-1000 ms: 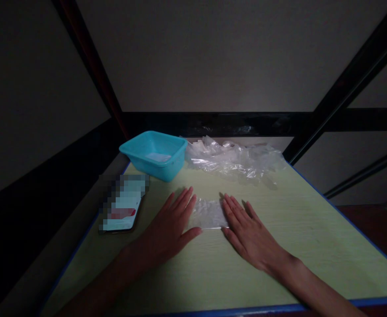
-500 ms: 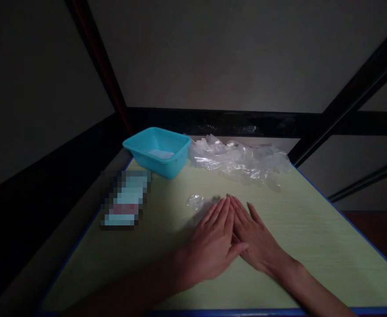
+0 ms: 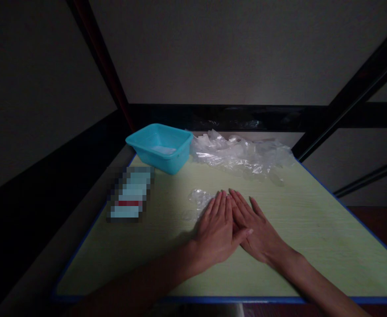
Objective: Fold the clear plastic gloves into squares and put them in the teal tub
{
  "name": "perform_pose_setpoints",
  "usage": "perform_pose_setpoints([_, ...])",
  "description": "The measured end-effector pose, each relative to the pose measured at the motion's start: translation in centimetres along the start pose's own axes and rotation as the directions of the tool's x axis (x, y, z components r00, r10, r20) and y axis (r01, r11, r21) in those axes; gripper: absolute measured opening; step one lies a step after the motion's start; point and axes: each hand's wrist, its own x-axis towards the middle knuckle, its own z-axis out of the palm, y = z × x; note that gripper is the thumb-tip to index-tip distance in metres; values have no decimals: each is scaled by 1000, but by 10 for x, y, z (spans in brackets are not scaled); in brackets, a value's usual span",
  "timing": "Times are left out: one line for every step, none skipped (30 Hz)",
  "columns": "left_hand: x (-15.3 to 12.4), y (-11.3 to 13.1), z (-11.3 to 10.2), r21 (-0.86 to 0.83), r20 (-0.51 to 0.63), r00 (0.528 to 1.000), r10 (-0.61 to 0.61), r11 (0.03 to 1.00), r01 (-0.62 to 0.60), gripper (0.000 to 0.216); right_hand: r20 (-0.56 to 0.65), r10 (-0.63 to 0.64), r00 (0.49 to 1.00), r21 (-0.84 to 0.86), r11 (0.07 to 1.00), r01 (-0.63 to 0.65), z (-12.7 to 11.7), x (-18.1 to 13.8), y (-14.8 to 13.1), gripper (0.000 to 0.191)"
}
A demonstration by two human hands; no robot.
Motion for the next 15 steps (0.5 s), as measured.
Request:
perform_pose_setpoints([0,-1,0,5,0,1000,-8,1000,8,80,-2,0,1000,2,1000,0,0,0,0,56])
perform_pose_setpoints([-1,-1,-1,10,-5,1000,-13,1000,13,81,-7,-3,1000,4,1000,3,1,0,0,56])
perform_pose_setpoints([-1,-2,0,17,-15,1000,-14,1000,14,82,-17,-6,1000,7,1000,6,2,0,1,56])
perform_pose_setpoints([-2,-3,0,26,-28,1000,-10,1000,11,83,-28,-8,1000,11,1000,9,2,-1,1,57])
perform_pose_setpoints([-2,-4,1,36,-42,999,-5,999,7,85,-40,-10,999,15,1000,11,3,-1,1,58])
perform_pose_setpoints([-3,-6,3,47,-54,999,1,999,1,85,-51,-12,999,18,1000,13,4,-1,1,59])
perform_pose_setpoints([-3,-7,4,57,-62,998,8,998,-4,85,-61,-13,998,20,1000,14,5,-1,1,60])
perform_pose_setpoints([-4,-9,5,66,-67,998,14,998,-10,85,-67,-13,998,18,1000,15,5,-1,1,60])
perform_pose_setpoints([-5,-11,6,74,-71,997,20,997,-15,84,-70,-16,997,15,1000,17,5,-1,1,61])
perform_pose_setpoints([-5,-13,7,79,-73,997,25,997,-20,84,-72,-19,997,10,1000,19,5,-1,1,60])
perform_pose_setpoints([-6,-15,7,82,-77,997,28,996,-22,83,-74,-21,997,2,1000,21,5,-1,1,60])
perform_pose_setpoints([-7,-16,7,83,-80,996,29,996,-22,83,-76,-24,997,-7,1000,24,5,-1,1,61])
perform_pose_setpoints([-7,-18,7,82,-82,996,27,996,-20,83,-78,-28,997,-16,1000,27,4,-1,1,61])
perform_pose_setpoints([-8,-20,7,80,-83,996,25,997,-18,82,-79,-32,996,-26,999,30,4,-1,2,61])
perform_pose_setpoints([-8,-21,7,77,-85,996,23,997,-17,81,-80,-35,996,-34,999,32,3,-1,2,61])
